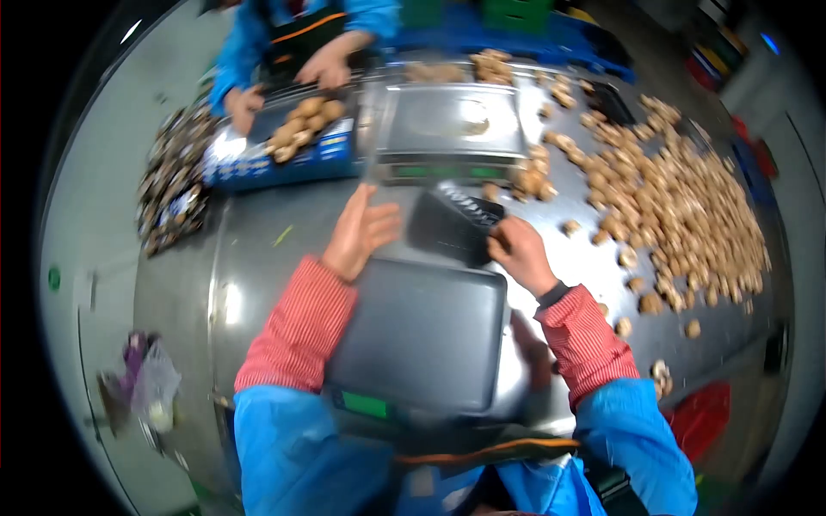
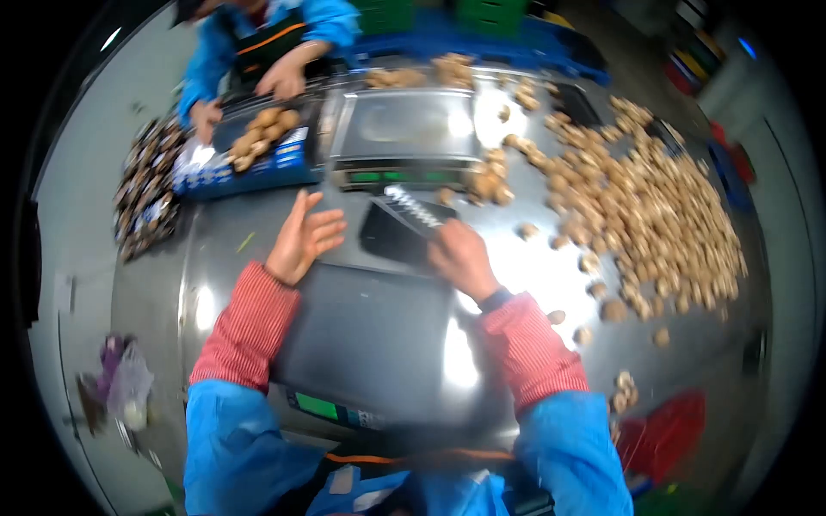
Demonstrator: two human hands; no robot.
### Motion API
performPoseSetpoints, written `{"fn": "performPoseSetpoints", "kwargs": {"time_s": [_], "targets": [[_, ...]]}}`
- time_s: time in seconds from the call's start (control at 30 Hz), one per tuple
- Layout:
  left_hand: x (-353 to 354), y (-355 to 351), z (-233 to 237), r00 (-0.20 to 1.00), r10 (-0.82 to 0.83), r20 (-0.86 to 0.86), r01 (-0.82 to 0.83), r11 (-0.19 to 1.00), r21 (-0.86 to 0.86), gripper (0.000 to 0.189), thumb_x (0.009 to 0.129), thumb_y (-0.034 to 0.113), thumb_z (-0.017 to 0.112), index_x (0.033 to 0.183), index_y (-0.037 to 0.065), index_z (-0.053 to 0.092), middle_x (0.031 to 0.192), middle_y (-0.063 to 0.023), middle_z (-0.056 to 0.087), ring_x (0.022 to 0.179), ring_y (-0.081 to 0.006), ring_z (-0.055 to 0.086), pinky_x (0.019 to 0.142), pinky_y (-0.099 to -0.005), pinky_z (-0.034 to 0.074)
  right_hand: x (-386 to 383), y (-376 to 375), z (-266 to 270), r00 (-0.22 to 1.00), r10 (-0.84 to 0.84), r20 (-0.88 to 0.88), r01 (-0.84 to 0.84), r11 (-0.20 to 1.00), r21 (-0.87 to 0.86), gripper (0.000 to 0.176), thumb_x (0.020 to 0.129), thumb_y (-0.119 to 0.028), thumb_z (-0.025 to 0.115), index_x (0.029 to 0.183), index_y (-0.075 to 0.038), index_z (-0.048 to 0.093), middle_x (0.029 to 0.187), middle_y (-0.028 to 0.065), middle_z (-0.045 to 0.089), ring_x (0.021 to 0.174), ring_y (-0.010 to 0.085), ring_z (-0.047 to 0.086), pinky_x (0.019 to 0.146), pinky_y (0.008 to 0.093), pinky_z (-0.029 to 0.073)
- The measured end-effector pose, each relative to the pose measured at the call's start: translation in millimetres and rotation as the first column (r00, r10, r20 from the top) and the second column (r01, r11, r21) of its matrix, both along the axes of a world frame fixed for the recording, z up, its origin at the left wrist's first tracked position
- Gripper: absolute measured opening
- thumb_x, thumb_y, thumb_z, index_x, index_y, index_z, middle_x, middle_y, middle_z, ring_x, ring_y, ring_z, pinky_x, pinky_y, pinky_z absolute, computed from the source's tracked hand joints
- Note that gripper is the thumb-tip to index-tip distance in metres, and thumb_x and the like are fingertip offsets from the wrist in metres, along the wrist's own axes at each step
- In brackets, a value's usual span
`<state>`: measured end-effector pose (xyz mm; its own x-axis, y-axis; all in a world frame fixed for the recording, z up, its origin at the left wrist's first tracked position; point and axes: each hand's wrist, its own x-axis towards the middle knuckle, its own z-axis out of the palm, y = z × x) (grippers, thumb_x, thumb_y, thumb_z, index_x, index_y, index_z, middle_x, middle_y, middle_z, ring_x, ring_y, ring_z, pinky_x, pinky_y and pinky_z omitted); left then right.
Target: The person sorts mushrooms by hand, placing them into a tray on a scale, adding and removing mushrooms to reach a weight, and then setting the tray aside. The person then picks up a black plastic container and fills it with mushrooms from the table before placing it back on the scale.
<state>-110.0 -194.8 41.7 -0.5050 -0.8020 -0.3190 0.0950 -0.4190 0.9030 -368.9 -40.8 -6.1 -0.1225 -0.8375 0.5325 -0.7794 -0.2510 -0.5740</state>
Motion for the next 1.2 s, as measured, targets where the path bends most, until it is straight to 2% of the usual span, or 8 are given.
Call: {"fn": "performPoseSetpoints", "kwargs": {"time_s": [0.2, 0.37, 0.47, 0.57, 0.63, 0.73, 0.93, 1.2], "targets": [[-76.0, 95.8, 36.9, 0.965, -0.261, 0.036, 0.263, 0.962, -0.071, 0.046, 0.1, 0.025, 0.05, 0.142, 0.008, 0.041, 0.118, -0.0133, 0.062, 0.101, -0.0252, 0.068, 0.073, -0.0374, 0.062, 34.3, 101.8, 31.5, 0.967, 0.076, -0.243, -0.094, 0.993, -0.064, 0.023, 0.07, -0.014, 0.071, 0.075, -0.009, 0.05, 0.076, 0.0071, 0.05, 0.074, 0.0267, 0.054, 0.065, 0.0395, 0.045], [-132.0, 152.5, 13.3, 0.909, -0.337, 0.244, 0.343, 0.939, 0.02, 0.053, 0.094, 0.011, 0.054, 0.144, 0.004, 0.037, 0.106, -0.0108, 0.065, 0.086, -0.0158, 0.068, 0.057, -0.0258, 0.055, -26.8, 194.5, 63.8, 0.868, -0.489, -0.089, 0.494, 0.868, 0.053, 0.066, 0.065, -0.042, 0.082, 0.116, -0.008, 0.057, 0.1, 0.012, 0.052, 0.097, 0.0295, 0.052, 0.077, 0.0433, 0.041], [-193.3, 212.6, -7.7, 0.794, -0.567, 0.218, 0.568, 0.82, 0.062, 0.045, 0.096, 0.013, 0.057, 0.138, 0.002, 0.046, 0.104, -0.004, 0.067, 0.091, -0.0126, 0.065, 0.074, -0.028, 0.054, -92.3, 246.2, 41.7, 0.804, -0.462, 0.374, 0.168, 0.78, 0.603, 0.063, 0.078, -0.027, 0.077, 0.129, -0.001, 0.051, 0.108, 0.0169, 0.063, 0.1, 0.0312, 0.06, 0.091, 0.0373, 0.047], [-264.3, 243.3, -53.1, 0.635, -0.753, 0.171, 0.77, 0.634, -0.07, 0.052, 0.095, 0.024, 0.065, 0.138, 0.003, 0.046, 0.113, -0.0067, 0.063, 0.105, -0.014, 0.059, 0.092, -0.0288, 0.047, -142.1, 308.2, -0.9, 0.533, -0.368, 0.762, 0.053, 0.913, 0.404, 0.045, 0.087, -0.015, 0.067, 0.126, 0.004, 0.055, 0.106, 0.0138, 0.067, 0.101, 0.018, 0.061, 0.092, 0.0339, 0.048], [-304.6, 249.2, -54.0, 0.614, -0.709, 0.347, 0.783, 0.604, -0.151, 0.061, 0.091, 0.028, 0.07, 0.14, 0.003, 0.044, 0.119, -0.0098, 0.06, 0.11, -0.0186, 0.057, 0.097, -0.032, 0.045, -191.6, 363.4, -10.5, 0.492, -0.719, 0.491, 0.371, 0.683, 0.629, 0.058, 0.089, -0.027, 0.064, 0.134, 0.007, 0.05, 0.123, 0.0196, 0.062, 0.113, 0.027, 0.059, 0.101, 0.037, 0.044], [-357.6, 212.7, -100.1, 0.663, -0.495, 0.561, 0.748, 0.473, -0.466, 0.08, 0.083, 0.038, 0.077, 0.144, 0.004, 0.038, 0.128, -0.0158, 0.056, 0.116, -0.0278, 0.054, 0.102, -0.0376, 0.043, -292.7, 468.2, -67.4, 0.188, -0.982, 0.018, 0.929, 0.184, 0.322, 0.052, 0.09, -0.022, 0.058, 0.132, 0.008, 0.048, 0.111, 0.0254, 0.064, 0.103, 0.037, 0.063, 0.09, 0.0411, 0.047], [-419.5, 144.1, -121.3, 0.508, 0.036, 0.861, 0.752, 0.469, -0.463, 0.116, 0.062, 0.05, 0.087, 0.15, 0.004, 0.027, 0.132, -0.0273, 0.053, 0.122, -0.04, 0.053, 0.102, -0.0447, 0.044, -399.3, 552.8, -61.5, 0.082, -0.994, -0.072, 0.905, 0.044, 0.422, 0.035, 0.092, -0.02, 0.056, 0.124, -0.006, 0.053, 0.109, 0.0268, 0.065, 0.104, 0.0451, 0.062, 0.087, 0.0472, 0.049], [-440.9, 204.4, -116.7, 0.377, -0.195, 0.906, 0.926, 0.08, -0.368, 0.13, 0.052, 0.041, 0.094, 0.153, 0.007, 0.02, 0.132, -0.0268, 0.044, 0.119, -0.0456, 0.049, 0.1, -0.0492, 0.044, -436.6, 457.7, -100.0, 0.494, -0.855, 0.157, 0.759, 0.512, 0.402, 0.035, 0.092, -0.02, 0.058, 0.125, -0.009, 0.055, 0.104, 0.0243, 0.067, 0.1, 0.0432, 0.063, 0.084, 0.0458, 0.05]]}}
